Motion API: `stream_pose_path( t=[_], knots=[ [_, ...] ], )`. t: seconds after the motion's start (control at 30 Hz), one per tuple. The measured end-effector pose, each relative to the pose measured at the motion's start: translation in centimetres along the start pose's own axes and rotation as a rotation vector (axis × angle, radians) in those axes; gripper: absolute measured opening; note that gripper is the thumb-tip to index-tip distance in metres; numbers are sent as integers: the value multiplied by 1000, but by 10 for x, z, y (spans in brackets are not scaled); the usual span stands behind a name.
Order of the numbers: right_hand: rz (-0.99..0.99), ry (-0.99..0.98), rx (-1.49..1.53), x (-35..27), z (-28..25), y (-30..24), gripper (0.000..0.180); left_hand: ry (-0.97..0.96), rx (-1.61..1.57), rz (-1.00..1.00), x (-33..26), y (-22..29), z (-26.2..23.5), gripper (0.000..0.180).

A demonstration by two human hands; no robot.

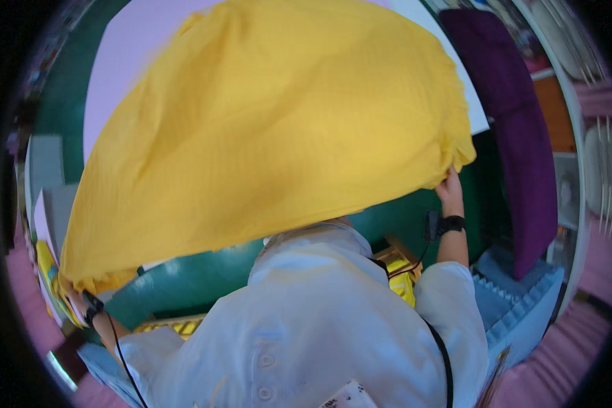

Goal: The person spreads a yellow bedsheet over a pink mat, smoothing it by hand and tucking the edges, then picks up a yellow pillow and places it into a small wooden crib.

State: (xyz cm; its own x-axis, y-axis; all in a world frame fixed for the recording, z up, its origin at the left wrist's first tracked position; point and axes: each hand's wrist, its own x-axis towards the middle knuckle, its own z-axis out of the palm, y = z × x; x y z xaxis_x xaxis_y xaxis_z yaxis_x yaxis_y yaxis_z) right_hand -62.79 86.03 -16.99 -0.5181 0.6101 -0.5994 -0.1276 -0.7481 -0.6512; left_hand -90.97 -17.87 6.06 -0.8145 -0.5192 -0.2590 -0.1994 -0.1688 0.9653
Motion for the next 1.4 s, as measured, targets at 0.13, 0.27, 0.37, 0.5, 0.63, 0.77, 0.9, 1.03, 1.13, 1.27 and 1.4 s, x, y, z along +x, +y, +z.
stream_pose_path(
  t=[0.13,0.27,0.37,0.5,0.63,0.77,0.9,1.03,1.13,1.27,1.4],
  knots=[
    [79,73,-155,-6,-8,14,34,-152,464,459,-40,-48,-20,39],
    [-94,691,-698,-11,-4,27,53,-236,-148,-180,-12,-85,-52,38],
    [-388,813,-1069,-39,47,63,52,-164,-365,-216,-20,-129,-20,39],
    [-193,358,-724,-15,79,87,44,-427,-429,-431,-9,-157,1,38],
    [18,181,-450,-96,183,188,61,-455,-386,-541,-16,-137,-6,40],
    [150,43,-498,-159,234,252,66,-565,-291,-510,2,-131,17,40],
    [66,8,-557,-187,247,287,69,-680,-169,-467,24,-117,50,35],
    [-20,138,-617,-202,267,324,77,-930,-153,-180,76,-89,56,33],
    [-62,286,-636,-193,255,315,82,-953,-253,-139,85,-63,64,38],
    [64,201,-509,-212,280,340,79,-1208,-498,-415,139,-22,54,35],
    [-46,303,-418,-252,308,372,79,-1058,178,-600,137,12,71,35]
  ],
)
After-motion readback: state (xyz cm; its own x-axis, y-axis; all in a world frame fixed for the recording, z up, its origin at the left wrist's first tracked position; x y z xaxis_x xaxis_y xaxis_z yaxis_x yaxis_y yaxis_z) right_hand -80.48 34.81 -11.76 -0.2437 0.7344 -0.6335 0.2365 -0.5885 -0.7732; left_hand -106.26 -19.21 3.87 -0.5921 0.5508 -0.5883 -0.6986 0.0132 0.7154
